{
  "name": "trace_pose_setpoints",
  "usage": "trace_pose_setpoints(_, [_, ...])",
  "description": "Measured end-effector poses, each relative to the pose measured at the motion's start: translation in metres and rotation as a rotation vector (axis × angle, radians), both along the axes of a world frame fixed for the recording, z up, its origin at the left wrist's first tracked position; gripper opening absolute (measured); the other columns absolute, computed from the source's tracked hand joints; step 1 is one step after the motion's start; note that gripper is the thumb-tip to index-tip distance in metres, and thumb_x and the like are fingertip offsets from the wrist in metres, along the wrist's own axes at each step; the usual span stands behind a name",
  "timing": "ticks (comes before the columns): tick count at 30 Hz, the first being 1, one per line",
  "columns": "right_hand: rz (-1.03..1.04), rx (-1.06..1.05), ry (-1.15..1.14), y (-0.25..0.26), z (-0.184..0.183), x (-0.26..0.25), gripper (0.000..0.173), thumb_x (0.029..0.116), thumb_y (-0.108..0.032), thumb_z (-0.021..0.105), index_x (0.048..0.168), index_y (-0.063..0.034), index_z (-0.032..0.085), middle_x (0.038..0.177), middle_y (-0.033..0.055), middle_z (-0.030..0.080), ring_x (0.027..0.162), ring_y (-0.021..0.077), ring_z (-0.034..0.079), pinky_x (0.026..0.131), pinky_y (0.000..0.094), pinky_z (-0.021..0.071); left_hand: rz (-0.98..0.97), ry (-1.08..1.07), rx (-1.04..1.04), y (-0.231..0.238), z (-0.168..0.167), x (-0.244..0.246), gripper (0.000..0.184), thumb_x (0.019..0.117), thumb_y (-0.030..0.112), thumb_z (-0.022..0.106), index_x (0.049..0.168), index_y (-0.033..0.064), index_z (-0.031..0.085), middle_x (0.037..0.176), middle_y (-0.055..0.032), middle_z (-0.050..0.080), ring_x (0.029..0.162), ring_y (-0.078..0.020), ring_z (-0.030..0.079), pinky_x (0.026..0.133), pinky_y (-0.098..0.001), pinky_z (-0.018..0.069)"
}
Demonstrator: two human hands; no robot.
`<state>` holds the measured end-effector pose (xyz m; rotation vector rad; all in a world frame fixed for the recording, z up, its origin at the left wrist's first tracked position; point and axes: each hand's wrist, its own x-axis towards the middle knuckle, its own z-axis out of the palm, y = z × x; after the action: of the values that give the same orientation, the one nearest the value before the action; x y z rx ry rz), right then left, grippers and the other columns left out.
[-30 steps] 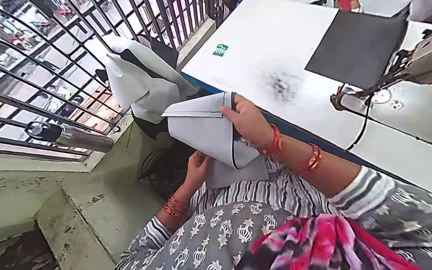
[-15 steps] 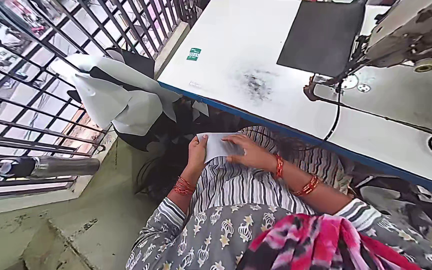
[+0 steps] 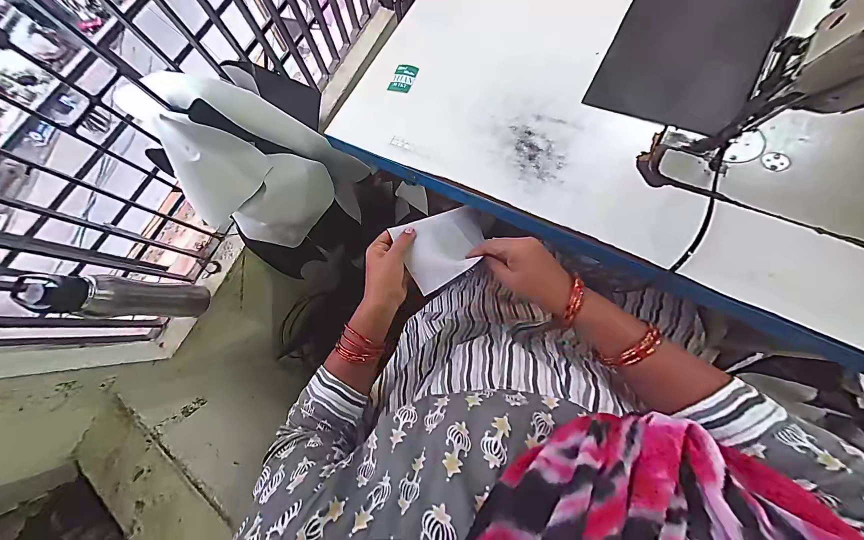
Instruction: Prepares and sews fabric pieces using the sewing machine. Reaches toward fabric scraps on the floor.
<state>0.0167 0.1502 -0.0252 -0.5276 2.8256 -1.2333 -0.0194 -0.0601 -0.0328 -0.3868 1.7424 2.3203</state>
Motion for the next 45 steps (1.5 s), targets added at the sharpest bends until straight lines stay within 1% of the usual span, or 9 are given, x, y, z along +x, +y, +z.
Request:
trace_pose_setpoints(5, [-0.005, -0.181, -0.172, -0.002, 0.030, -0.021, 0.014, 0.0962, -0.012, 0.068, 0.088, -0.0020, 0.072, 0.075, 0.0019, 0.064, 0.069, 0.0051, 0.056, 0.067, 0.0266, 0.0464, 0.061, 0.366, -0.281, -0.025, 0.002, -0.010, 0.037, 0.1098, 0.021, 0.042, 0.079, 0.0082, 0.059, 0.059, 0.0064, 0.061, 0.048, 0.0002, 0.057, 0.049, -0.0168, 0.0501])
trace_pose_setpoints(7, [0.027, -0.112, -0.263, -0.007, 0.026, -0.025, 0.024, 0.1021, -0.018, 0.060, 0.097, 0.0016, 0.073, 0.082, 0.0089, 0.067, 0.076, 0.0128, 0.058, 0.074, 0.0355, 0.0468, 0.052, 0.620, -0.461, -0.031, -0.003, -0.011, 0.029, 0.1048, 0.016, 0.046, 0.092, 0.0002, 0.067, 0.080, 0.0017, 0.065, 0.071, -0.0015, 0.060, 0.068, -0.0197, 0.0519])
trace_pose_setpoints(11, [0.054, -0.041, -0.352, -0.020, 0.008, -0.022, 0.029, 0.1064, -0.016, 0.050, 0.105, 0.0053, 0.069, 0.094, 0.0167, 0.068, 0.088, 0.0226, 0.062, 0.083, 0.0425, 0.0472, -0.295, 0.884, -0.700, -0.027, -0.009, -0.010, 0.035, 0.1004, 0.023, 0.056, 0.120, 0.0003, 0.073, 0.127, -0.0147, 0.070, 0.133, -0.0389, 0.054, 0.112, -0.0620, 0.0350])
trace_pose_setpoints(22, [0.066, 0.213, 0.320, -0.033, -0.007, -0.015, 0.017, 0.0972, -0.005, 0.059, 0.098, 0.0060, 0.072, 0.094, 0.0239, 0.073, 0.093, 0.0437, 0.072, 0.086, 0.0587, 0.0539, -0.533, 0.823, -0.955, -0.020, 0.011, -0.012, 0.018, 0.0941, 0.013, 0.064, 0.094, 0.0037, 0.080, 0.094, -0.0110, 0.077, 0.127, -0.0371, 0.061, 0.114, -0.0733, 0.0161])
trace_pose_setpoints(29, [-0.174, 0.043, 0.284, -0.028, -0.015, -0.019, 0.048, 0.0902, -0.013, 0.072, 0.133, 0.0050, 0.060, 0.125, 0.0256, 0.067, 0.116, 0.0505, 0.061, 0.099, 0.0630, 0.0466, -0.286, 0.884, -1.031, -0.032, 0.022, -0.022, 0.016, 0.0947, 0.009, 0.063, 0.095, 0.0062, 0.078, 0.096, -0.0076, 0.077, 0.122, -0.0357, 0.063, 0.111, -0.0743, 0.0191])
trace_pose_setpoints(33, [-0.278, -0.278, 0.133, -0.031, -0.015, -0.012, 0.074, 0.0822, -0.011, 0.077, 0.144, 0.0104, 0.041, 0.128, 0.0274, 0.063, 0.111, 0.0312, 0.066, 0.095, 0.0414, 0.0535, -0.054, 1.164, -1.043, -0.036, 0.030, -0.028, 0.017, 0.0971, 0.011, 0.059, 0.093, 0.0113, 0.075, 0.091, -0.0019, 0.075, 0.111, -0.0239, 0.067, 0.109, -0.0642, 0.0249])
trace_pose_setpoints(37, [-0.243, -0.286, 0.061, -0.029, -0.024, -0.005, 0.072, 0.0820, -0.020, 0.079, 0.138, 0.0137, 0.049, 0.127, 0.0317, 0.062, 0.118, 0.0391, 0.063, 0.101, 0.0509, 0.0497, 0.112, 1.362, -0.995, -0.035, 0.058, -0.034, 0.021, 0.1042, 0.018, 0.052, 0.093, 0.0136, 0.069, 0.093, -0.0005, 0.073, 0.113, -0.0151, 0.063, 0.118, -0.0532, 0.0207])
trace_pose_setpoints(40, [-0.216, -0.182, 0.015, -0.031, -0.026, -0.001, 0.029, 0.0930, -0.012, 0.071, 0.111, 0.0102, 0.070, 0.107, 0.0284, 0.071, 0.107, 0.0456, 0.065, 0.096, 0.0582, 0.0481, 0.270, 1.501, -0.972, -0.027, 0.086, -0.042, 0.021, 0.1066, 0.022, 0.049, 0.095, 0.0159, 0.065, 0.096, 0.0001, 0.068, 0.118, -0.0142, 0.058, 0.120, -0.0499, 0.0177])
trace_pose_setpoints(45, [-0.349, -0.460, 0.043, -0.028, -0.025, -0.001, 0.026, 0.1014, -0.008, 0.053, 0.112, 0.0103, 0.068, 0.105, 0.0168, 0.073, 0.102, 0.0120, 0.069, 0.095, 0.0297, 0.0530, 0.473, 1.408, -1.130, 0.017, 0.106, -0.064, 0.024, 0.1048, 0.023, 0.055, 0.120, 0.0107, 0.069, 0.129, -0.0128, 0.065, 0.139, -0.0336, 0.045, 0.119, -0.0615, 0.0144])
